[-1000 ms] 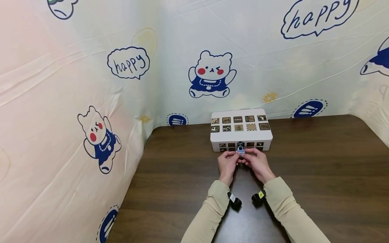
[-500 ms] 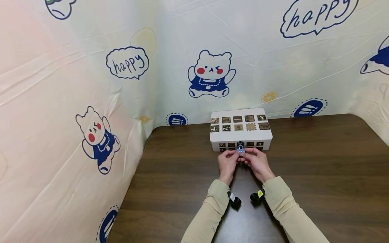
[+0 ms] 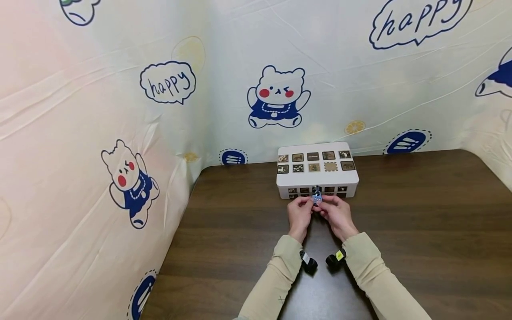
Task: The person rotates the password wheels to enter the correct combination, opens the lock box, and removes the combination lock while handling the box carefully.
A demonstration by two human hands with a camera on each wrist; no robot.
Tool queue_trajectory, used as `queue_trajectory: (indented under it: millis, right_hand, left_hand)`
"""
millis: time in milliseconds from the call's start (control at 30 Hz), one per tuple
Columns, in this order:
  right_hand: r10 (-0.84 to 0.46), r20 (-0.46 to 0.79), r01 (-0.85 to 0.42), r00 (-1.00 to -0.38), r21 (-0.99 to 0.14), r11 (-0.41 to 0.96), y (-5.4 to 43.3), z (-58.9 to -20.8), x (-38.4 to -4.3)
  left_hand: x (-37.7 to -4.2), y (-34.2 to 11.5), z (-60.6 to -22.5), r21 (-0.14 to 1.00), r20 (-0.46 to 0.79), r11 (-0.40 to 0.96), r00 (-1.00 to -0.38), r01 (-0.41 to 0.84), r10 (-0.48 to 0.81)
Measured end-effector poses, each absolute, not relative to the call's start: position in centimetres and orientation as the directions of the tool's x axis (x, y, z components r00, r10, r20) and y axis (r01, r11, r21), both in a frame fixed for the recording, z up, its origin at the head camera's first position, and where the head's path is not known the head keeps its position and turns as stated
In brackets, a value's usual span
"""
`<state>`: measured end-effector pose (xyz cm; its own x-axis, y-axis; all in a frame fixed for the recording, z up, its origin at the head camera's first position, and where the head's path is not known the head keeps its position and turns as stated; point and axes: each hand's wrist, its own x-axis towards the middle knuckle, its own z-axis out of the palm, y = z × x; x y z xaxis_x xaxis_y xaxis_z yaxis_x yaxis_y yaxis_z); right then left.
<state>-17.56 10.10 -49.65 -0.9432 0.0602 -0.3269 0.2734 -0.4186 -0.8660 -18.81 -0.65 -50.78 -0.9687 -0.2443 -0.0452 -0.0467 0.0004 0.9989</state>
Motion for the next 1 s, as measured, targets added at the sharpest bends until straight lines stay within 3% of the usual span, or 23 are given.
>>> queue_trajectory:
  millis: [1000]
  right_hand:
    - [0.314, -0.364, 0.167, -0.877, -0.843, -0.511, 6.7, -49.9, -18.1]
  left_hand:
    - [-20.2, -1.0, -49.9, 0.970, 0.014, 0.238, -0.972, -0.044, -0.236]
